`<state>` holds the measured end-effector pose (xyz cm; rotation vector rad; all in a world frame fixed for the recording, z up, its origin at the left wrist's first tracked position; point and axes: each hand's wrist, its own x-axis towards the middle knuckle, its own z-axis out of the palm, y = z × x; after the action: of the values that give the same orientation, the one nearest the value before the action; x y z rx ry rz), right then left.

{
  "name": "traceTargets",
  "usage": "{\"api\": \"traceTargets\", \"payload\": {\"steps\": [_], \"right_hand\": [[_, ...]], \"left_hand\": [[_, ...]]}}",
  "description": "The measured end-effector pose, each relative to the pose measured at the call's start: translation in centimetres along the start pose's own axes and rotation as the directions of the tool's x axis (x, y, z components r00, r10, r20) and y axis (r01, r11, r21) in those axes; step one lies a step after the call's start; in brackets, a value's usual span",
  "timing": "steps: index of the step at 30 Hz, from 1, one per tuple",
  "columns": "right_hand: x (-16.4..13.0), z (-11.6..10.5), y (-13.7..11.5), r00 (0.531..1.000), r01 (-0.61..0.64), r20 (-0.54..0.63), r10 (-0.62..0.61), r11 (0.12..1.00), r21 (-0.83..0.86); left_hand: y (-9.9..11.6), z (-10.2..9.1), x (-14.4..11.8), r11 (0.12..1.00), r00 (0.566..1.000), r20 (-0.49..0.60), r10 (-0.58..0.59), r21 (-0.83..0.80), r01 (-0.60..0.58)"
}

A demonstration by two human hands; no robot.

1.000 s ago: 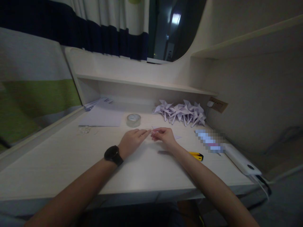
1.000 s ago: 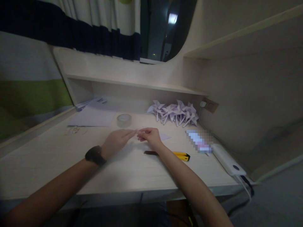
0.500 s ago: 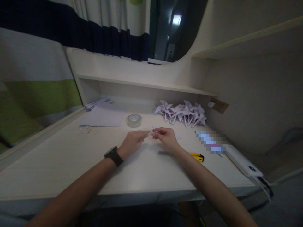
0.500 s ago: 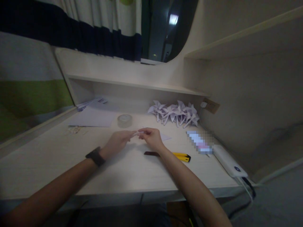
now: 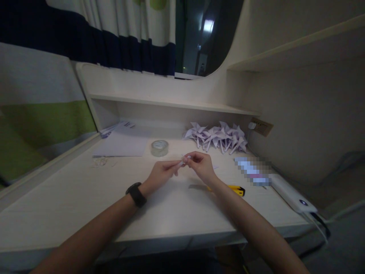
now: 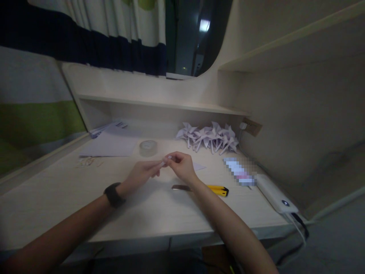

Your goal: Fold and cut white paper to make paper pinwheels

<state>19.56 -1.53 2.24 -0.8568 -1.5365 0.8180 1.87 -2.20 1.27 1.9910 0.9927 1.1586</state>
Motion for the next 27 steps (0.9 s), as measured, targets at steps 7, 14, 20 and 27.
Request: {"api": "traceTargets", "payload": {"steps": [7, 14, 20, 27], "right_hand": [[0.5, 0.6, -0.3, 0.995, -0.033, -0.097, 0.035, 0.999, 0.017], [0.7, 0.2, -0.4, 0.99, -0.057, -0.137, 0.043, 0.994, -0.098], [0.7, 0.1, -0.3, 0.985, -0.113, -0.143, 0.096, 0.987, -0.113], [0.6, -0.1, -0.2, 0.987, -0.143, -0.078, 0.14, 0.989, -0.03]], "left_hand": [[0.3, 0.5, 0.0, 0.997, 0.997, -0.046, -0.066, -0.049, 0.064], [0.2, 0.8, 0.0, 0.996, 0.995, -0.037, -0.091, -0.028, 0.09], [0.4, 1.1, -0.2, 0.996, 0.995, -0.047, -0.09, 0.006, 0.09], [0.3, 1.4, -0.4, 0.984, 0.992, 0.016, -0.126, -0.124, 0.127]]}}
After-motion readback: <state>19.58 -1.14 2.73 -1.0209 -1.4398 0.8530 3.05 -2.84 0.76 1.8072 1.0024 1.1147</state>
